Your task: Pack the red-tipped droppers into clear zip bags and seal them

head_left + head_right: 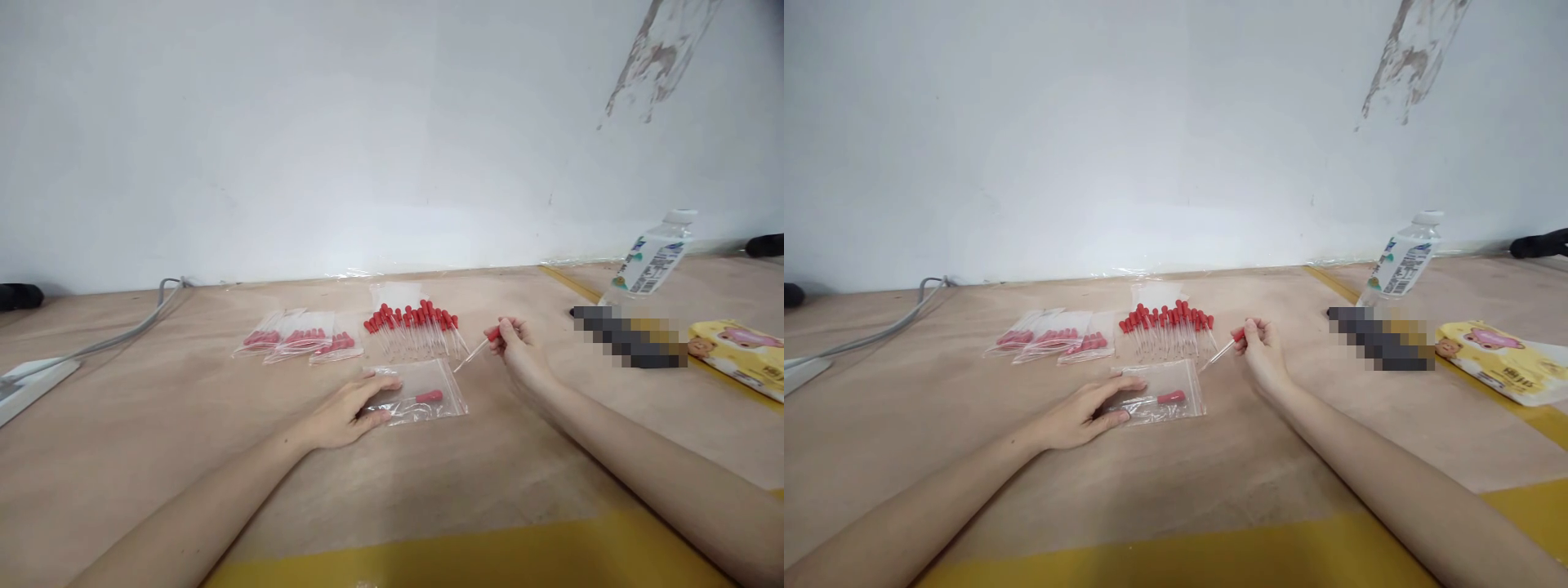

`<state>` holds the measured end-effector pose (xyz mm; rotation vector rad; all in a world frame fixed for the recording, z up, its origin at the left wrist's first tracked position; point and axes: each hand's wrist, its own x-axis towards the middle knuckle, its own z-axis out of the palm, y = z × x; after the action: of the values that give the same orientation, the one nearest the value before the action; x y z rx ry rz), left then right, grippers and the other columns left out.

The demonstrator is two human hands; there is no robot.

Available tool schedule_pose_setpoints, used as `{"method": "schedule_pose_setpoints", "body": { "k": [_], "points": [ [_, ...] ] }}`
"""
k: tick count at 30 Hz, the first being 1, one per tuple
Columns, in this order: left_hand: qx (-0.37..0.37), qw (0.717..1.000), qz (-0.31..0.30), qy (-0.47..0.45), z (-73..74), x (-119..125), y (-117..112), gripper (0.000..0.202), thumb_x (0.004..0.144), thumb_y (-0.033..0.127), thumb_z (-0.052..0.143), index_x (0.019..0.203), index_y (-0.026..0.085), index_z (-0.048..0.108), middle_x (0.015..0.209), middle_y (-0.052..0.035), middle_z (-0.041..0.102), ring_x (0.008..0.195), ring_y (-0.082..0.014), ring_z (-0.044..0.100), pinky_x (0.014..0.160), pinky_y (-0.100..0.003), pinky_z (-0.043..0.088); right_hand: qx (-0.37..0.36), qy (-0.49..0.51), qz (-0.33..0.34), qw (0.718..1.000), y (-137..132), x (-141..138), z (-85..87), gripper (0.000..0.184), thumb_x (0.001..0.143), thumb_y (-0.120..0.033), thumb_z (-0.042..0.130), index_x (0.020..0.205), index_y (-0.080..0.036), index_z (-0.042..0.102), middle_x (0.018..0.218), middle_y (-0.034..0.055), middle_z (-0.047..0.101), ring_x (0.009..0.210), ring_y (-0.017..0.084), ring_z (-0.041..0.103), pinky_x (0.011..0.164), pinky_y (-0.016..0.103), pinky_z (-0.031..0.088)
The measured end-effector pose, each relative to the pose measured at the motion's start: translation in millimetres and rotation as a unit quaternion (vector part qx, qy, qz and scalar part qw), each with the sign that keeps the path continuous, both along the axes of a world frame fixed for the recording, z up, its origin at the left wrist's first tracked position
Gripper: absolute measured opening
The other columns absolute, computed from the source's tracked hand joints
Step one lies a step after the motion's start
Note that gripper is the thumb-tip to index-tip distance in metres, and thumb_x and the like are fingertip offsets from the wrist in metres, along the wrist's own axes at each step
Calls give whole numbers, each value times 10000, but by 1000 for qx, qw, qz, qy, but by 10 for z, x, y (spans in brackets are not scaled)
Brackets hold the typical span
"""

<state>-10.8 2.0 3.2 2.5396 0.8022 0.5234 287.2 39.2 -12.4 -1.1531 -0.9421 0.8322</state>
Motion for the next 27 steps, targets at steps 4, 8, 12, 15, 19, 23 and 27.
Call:
{"method": "schedule_pose_setpoints", "body": {
  "k": [4,8,12,15,19,23,27],
  "points": [
    [-3,1000,4,0,5,4,-6,388,887,277,461,1267,248,388,1245,-52,521,1123,-214,487,941,-384,392,-3,5,5,1000,-32,31,-26,344,707,-518,569,822,-238,408,726,-4,588,533,102,502,513,244,436],
    [-4,1000,6,7,6,1,-2,408,885,268,465,1281,248,369,1249,-50,519,1131,-207,481,948,-381,386,-38,55,86,994,-122,-104,-82,323,707,-468,599,823,-230,414,728,-5,590,560,102,542,549,249,474],
    [-2,1000,6,8,1,-1,4,398,887,274,462,1275,248,377,1248,-52,515,1121,-207,487,940,-378,392,-69,41,158,984,-218,-212,-86,307,715,-457,601,801,-207,446,700,-5,577,554,91,540,559,245,474],
    [2,1000,3,0,-4,1,3,391,889,287,459,1270,247,383,1237,-54,524,1107,-210,496,932,-377,396,-65,47,164,983,-256,-219,-64,293,716,-441,610,787,-201,459,689,-8,580,537,79,529,538,228,462],
    [-1,1000,3,-4,-7,6,-1,392,888,280,461,1271,250,386,1238,-51,523,1110,-207,496,933,-371,398,-93,73,204,972,-275,-191,-36,256,706,-380,639,785,-201,473,730,6,610,626,100,588,642,254,493],
    [2,1000,8,-2,-1,9,-5,392,885,287,469,1268,250,396,1247,-50,515,1117,-213,491,946,-376,391,-145,-41,329,932,-283,-134,-1,289,619,-348,715,768,-167,545,676,0,612,620,101,575,627,255,466],
    [4,1000,5,-2,0,8,-4,402,888,295,467,1278,247,383,1258,-54,505,1119,-212,487,944,-373,393,-115,-192,354,908,-304,-126,51,254,594,-338,721,702,-142,601,560,-39,539,524,69,469,509,207,362]
  ]
}}
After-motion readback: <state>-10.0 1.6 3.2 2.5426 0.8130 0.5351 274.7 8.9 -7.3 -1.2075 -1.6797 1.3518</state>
